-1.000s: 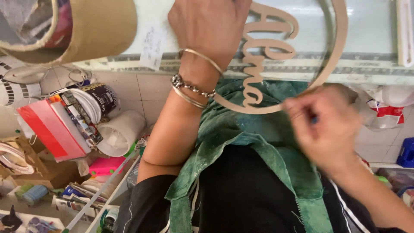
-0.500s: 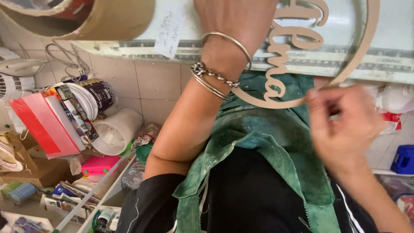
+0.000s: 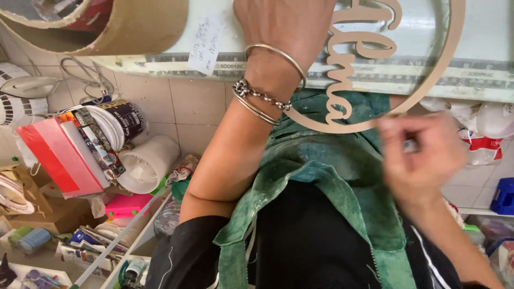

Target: Sanding and marking the edges of a circular wooden sign with a name cutout.

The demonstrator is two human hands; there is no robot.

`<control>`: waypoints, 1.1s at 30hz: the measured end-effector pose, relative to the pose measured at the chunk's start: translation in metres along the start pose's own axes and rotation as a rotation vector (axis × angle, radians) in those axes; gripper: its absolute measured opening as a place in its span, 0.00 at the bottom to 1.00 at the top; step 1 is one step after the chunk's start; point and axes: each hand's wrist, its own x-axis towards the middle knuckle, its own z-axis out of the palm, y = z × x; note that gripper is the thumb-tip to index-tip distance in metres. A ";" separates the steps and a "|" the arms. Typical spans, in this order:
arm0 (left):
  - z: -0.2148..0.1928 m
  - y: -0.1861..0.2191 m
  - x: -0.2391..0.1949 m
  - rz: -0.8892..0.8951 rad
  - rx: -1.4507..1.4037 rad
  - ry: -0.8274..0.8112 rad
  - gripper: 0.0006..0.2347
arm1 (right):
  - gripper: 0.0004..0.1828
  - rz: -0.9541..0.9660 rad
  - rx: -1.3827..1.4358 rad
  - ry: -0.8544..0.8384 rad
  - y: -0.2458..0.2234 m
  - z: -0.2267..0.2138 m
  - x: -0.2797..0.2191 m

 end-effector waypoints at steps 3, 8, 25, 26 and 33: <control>-0.003 0.004 0.003 0.010 0.004 0.020 0.07 | 0.09 0.297 0.131 0.141 0.001 -0.004 -0.004; -0.040 0.020 -0.003 0.158 -0.138 -0.056 0.06 | 0.07 0.509 0.559 0.148 -0.004 0.000 -0.002; -0.076 0.020 -0.023 0.556 0.476 -0.669 0.44 | 0.06 0.557 0.938 0.190 0.005 0.023 -0.005; -0.076 0.020 -0.024 0.563 0.478 -0.657 0.45 | 0.05 0.557 0.908 0.201 0.006 0.022 -0.006; -0.076 0.021 -0.023 0.566 0.476 -0.655 0.43 | 0.05 0.429 1.041 0.155 0.009 0.034 -0.010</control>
